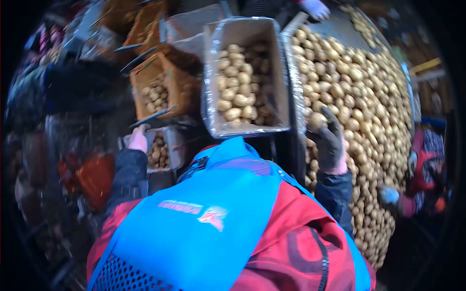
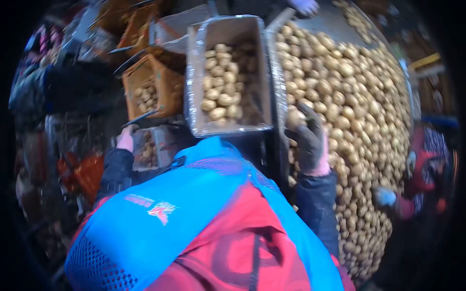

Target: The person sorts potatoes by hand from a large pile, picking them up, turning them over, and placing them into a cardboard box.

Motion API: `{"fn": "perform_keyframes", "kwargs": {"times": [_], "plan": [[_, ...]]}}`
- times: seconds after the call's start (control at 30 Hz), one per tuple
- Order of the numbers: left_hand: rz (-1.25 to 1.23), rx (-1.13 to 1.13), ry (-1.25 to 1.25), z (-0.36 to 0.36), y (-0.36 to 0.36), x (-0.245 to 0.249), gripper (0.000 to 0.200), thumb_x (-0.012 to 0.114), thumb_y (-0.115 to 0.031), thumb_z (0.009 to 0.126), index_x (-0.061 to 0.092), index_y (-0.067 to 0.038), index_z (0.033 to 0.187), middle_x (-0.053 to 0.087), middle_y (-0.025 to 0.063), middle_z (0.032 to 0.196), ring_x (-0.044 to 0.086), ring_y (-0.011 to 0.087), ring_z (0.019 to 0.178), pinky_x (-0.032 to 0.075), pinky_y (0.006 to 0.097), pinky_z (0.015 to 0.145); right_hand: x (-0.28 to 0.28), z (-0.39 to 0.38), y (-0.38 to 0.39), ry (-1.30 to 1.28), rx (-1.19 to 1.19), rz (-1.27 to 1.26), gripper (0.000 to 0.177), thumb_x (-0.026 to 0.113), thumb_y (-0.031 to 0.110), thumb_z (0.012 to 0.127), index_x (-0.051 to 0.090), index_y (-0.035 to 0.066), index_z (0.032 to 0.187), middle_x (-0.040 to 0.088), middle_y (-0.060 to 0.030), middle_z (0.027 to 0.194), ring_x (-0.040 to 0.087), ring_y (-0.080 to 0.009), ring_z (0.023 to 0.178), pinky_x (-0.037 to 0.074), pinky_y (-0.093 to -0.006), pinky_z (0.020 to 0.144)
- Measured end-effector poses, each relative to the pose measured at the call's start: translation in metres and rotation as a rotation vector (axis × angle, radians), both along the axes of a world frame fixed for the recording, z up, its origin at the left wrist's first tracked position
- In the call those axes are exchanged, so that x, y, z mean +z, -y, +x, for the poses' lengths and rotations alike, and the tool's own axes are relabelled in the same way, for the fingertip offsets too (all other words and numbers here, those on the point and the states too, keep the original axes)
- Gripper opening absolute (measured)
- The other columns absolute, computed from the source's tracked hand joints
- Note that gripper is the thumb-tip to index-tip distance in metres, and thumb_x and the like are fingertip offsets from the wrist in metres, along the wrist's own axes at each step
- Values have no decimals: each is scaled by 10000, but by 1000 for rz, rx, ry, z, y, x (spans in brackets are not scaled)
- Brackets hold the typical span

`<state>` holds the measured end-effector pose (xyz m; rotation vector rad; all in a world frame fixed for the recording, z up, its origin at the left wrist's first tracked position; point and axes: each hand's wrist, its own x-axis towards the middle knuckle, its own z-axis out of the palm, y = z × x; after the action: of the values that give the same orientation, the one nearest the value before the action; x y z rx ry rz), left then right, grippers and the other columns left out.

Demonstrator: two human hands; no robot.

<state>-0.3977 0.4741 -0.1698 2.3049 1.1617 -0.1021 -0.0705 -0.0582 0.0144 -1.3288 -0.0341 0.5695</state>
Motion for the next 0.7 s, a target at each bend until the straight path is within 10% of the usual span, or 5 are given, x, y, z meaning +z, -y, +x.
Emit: {"fn": "perform_keyframes", "kwargs": {"times": [0.23,0.37,0.57,0.67,0.7], "plan": [[-732,-684,274,243,223,187,615,733,-94,873,484,-72,1435,612,130,1211,625,188,1033,535,336,885,9,-8,-29,-41,-2,80,560,663,67,894,474,-25,1414,629,-113,1215,599,-174,1092,469,-301,966],[-841,-913,612,286,296,137,691,783,-65,829,462,-55,1441,603,110,1250,613,200,1057,515,357,944,22,-24,-48,107,173,91,645,629,117,942,350,-49,1500,464,-177,1469,498,-249,1310,388,-368,1116],[-1490,-153,624,277,258,129,524,751,-6,855,513,-71,1318,658,81,1048,668,158,784,565,268,678,24,-39,-8,-11,-157,-158,547,578,174,992,406,-19,1474,511,-197,1426,620,-225,1126,503,-325,937],[-814,-60,813,248,169,83,273,571,-262,1006,552,-101,1225,650,40,1031,654,139,878,543,297,788,10,-48,30,5,-280,-273,549,554,290,1009,447,-21,1449,557,-205,1364,637,-242,1088,532,-347,909],[-1353,293,1195,237,134,65,278,548,-300,1017,590,-109,1216,651,55,1065,665,201,883,532,359,898,2,-51,42,39,-313,-279,561,546,331,1011,460,-25,1436,581,-212,1319,645,-241,1070,543,-334,885]]}}
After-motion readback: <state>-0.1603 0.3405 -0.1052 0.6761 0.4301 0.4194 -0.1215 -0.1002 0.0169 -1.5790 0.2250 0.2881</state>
